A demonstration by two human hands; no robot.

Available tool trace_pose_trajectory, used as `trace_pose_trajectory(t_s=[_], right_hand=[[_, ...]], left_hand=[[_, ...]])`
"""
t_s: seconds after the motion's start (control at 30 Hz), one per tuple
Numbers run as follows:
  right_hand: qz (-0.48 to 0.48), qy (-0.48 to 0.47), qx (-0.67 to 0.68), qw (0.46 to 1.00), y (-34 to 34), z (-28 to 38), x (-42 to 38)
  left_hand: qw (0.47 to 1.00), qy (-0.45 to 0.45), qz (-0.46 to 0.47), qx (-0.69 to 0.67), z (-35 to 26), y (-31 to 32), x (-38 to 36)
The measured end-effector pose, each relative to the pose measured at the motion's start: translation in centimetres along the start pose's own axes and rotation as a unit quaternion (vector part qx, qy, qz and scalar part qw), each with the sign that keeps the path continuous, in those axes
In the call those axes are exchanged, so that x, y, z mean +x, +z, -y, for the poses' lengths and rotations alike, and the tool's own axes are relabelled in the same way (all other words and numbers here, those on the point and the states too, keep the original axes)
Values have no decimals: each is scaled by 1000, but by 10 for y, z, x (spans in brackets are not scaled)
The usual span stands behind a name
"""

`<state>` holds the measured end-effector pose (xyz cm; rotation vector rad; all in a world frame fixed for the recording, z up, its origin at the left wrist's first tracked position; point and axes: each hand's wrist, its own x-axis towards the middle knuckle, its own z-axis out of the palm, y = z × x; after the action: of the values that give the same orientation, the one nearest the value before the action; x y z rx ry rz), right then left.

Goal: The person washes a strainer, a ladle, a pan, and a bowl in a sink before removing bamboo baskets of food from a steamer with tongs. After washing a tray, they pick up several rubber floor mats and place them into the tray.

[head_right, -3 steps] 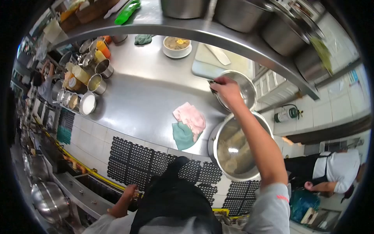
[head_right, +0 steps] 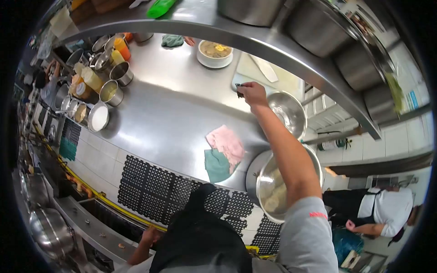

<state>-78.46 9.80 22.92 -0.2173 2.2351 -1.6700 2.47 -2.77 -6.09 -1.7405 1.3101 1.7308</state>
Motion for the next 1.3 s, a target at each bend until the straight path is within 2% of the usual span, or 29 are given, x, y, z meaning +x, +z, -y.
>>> trace_pose_trajectory(t_s=[0.03,0.1,0.13,0.17,0.2,0.27,0.3,0.33,0.37,0.4,0.43,0.47,0.53,0.6,0.63,0.67,0.7,0.73,0.8,0.87,0.93,0.97,1.0,1.03,1.07,1.13,1.2,1.27,1.3], right_hand=[[-8,15,-13,1000,17,-14,19],[-26,24,-47,998,53,-32,45],[-38,8,-65,997,68,-31,66],[-50,-7,-85,995,83,-30,86],[-12,-63,-191,980,84,-33,120],[-74,-51,-131,987,101,-11,154],[-97,-86,-160,979,105,3,162],[-60,-68,-121,989,107,27,151],[-61,-9,-107,992,110,46,140],[-65,48,-92,993,111,62,129],[-28,66,-97,993,108,68,122],[30,76,-180,980,100,69,116],[139,95,-335,927,77,66,103],[277,-60,-491,824,52,63,59],[302,-115,-585,744,30,74,23],[340,-67,-581,737,14,96,-20],[356,-97,-578,728,-8,102,-51],[369,-125,-573,721,-35,107,-83],[357,-60,-535,764,-81,140,-162],[288,-33,-456,841,-137,147,-236],[194,-56,-406,891,-189,144,-313],[128,-41,-363,922,-213,135,-353],[60,-27,-317,946,-233,120,-393],[-22,-15,-203,979,-251,92,-433],[-110,-4,-85,990,-265,57,-475],[-288,66,13,955,-279,-19,-566],[-414,176,188,873,-267,-89,-660],[-482,239,279,795,-227,-143,-747],[-482,244,329,775,-207,-167,-787]], left_hand=[[999,24,43,10,32,1,-13],[999,-2,25,-28,59,15,-76],[999,-3,14,-47,53,23,-93],[999,19,33,29,54,26,-98],[992,42,53,105,57,29,-101],[948,187,49,254,78,36,-86],[896,303,25,322,117,38,-51],[826,412,2,384,140,41,-38],[917,306,22,253,127,45,-47],[974,192,40,114,109,51,-50],[992,111,62,18,83,53,-53],[994,28,68,-79,50,56,-59],[978,-60,95,-176,13,53,-59],[987,-62,48,-141,-11,52,-51],[991,-65,27,-116,-15,50,-47],[986,-53,92,-128,-9,39,-18],[977,-49,161,-131,-7,30,5],[984,108,139,17,0,27,23],[961,169,138,167,-20,22,46],[978,40,151,135,-56,22,62],[985,-30,163,55,-94,38,65],[987,-18,150,61,-111,50,58],[973,18,171,153,-123,61,54],[949,61,188,247,-142,72,56],[934,90,200,282,-156,84,50],[899,150,216,349,-189,115,29],[845,192,245,434,-214,149,13],[767,226,277,533,-231,180,9],[717,249,293,581,-236,200,10]])
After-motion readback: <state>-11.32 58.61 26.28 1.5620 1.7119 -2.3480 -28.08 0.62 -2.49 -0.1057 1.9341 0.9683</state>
